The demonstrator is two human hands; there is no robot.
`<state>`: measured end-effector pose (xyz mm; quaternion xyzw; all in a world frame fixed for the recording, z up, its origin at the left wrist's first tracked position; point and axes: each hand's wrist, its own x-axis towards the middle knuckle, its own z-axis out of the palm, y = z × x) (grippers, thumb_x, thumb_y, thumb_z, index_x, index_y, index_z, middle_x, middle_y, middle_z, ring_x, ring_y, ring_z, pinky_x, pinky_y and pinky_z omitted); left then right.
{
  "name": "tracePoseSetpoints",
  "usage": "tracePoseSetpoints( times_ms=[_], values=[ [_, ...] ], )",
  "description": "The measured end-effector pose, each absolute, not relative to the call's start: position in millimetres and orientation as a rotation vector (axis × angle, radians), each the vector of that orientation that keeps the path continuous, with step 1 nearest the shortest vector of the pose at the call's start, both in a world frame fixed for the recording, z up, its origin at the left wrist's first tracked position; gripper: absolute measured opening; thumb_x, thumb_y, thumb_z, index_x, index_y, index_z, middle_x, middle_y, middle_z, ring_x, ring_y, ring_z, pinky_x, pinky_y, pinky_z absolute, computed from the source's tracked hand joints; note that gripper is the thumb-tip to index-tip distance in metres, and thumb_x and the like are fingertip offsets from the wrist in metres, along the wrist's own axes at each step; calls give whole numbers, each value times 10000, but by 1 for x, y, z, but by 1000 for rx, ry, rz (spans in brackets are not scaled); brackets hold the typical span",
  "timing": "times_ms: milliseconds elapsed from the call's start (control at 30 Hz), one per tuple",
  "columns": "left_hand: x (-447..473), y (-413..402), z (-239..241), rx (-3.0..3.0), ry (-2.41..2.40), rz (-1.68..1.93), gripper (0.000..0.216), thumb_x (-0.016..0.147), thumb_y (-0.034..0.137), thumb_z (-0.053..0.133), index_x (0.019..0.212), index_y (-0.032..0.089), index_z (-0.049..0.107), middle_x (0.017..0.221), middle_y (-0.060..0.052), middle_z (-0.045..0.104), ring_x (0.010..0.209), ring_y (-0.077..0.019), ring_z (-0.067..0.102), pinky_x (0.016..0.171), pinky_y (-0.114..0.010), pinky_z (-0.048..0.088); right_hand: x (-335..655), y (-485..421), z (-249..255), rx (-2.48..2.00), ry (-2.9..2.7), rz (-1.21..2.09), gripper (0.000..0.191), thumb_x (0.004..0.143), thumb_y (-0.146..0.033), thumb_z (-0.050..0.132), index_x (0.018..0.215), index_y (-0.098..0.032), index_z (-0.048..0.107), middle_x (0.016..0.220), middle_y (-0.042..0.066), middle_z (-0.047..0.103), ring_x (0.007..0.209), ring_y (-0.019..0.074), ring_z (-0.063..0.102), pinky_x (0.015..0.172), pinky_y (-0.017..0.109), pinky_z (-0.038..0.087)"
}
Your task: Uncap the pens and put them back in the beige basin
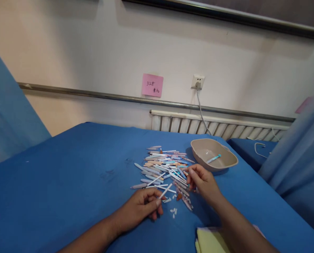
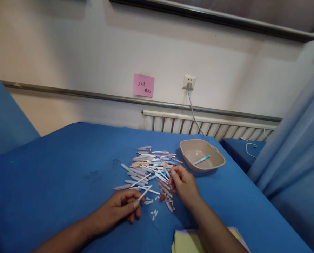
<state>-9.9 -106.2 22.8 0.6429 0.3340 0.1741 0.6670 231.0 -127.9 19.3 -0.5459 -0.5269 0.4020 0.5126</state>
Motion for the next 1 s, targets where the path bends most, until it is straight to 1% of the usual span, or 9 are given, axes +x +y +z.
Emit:
tracePoseSetpoints(
  times_ms=[100,200,367,467,533,667,800,900,1000],
  values=[
    [-11,-102,18,1422,779,419,350,772,476,630,901,152,599,732,-16,667,576,-97,568,529,-189,395,245,-123,11,-1412,-1332,979,280,805,-474,518,783,-195,503,578,-47,544,443,95,467,423,196,359],
    [-11,-99,17,1410,802,435,364,757,484,643,899,151,609,721,-14,670,565,-98,571,516,-190,388,251,-125,7,-1521,-1522,895,212,812,-372,511,699,-192,509,547,-52,521,475,96,467,463,195,341],
    [-10,-98,18,1372,818,468,381,728,490,670,881,146,609,703,-14,669,551,-101,568,509,-197,400,259,-133,16,-1812,-1915,621,119,772,-268,568,700,-182,607,615,-9,617,559,116,505,496,215,261],
    [-10,-97,19,1348,826,475,377,726,484,673,877,145,606,703,-18,675,545,-104,571,507,-203,406,261,-136,23,-2001,-1977,428,72,749,-221,593,697,-184,626,650,15,645,592,131,520,509,235,220],
    [-10,-97,18,1334,829,471,385,737,491,657,894,144,603,731,-32,688,557,-113,588,504,-204,404,258,-137,26,-1994,-1992,430,64,753,-212,586,711,-189,629,659,16,650,597,132,527,514,236,222],
    [-10,-96,18,1280,826,472,389,779,494,610,936,138,593,810,-67,710,593,-129,617,513,-210,411,241,-144,27,-1860,-2067,582,44,742,-243,604,740,-204,623,675,7,657,601,131,537,513,224,244],
    [-11,-96,19,1217,833,490,404,792,485,599,985,130,592,847,-86,716,610,-139,627,528,-223,428,225,-152,28,-1902,-2125,494,26,717,-225,616,733,-207,606,717,25,670,639,153,560,535,237,264],
    [-11,-96,19,1174,826,503,450,787,506,594,1017,120,593,853,-99,716,617,-151,632,532,-234,435,220,-154,29,-1901,-2178,425,74,716,-238,626,780,-206,610,806,52,685,700,180,596,565,253,289],
    [-12,-95,18,1165,811,514,463,794,507,589,1044,117,595,862,-102,710,641,-155,632,552,-240,443,217,-156,29,-1912,-2234,373,80,744,-228,589,815,-200,612,835,74,691,735,203,619,581,266,306]
  ],
)
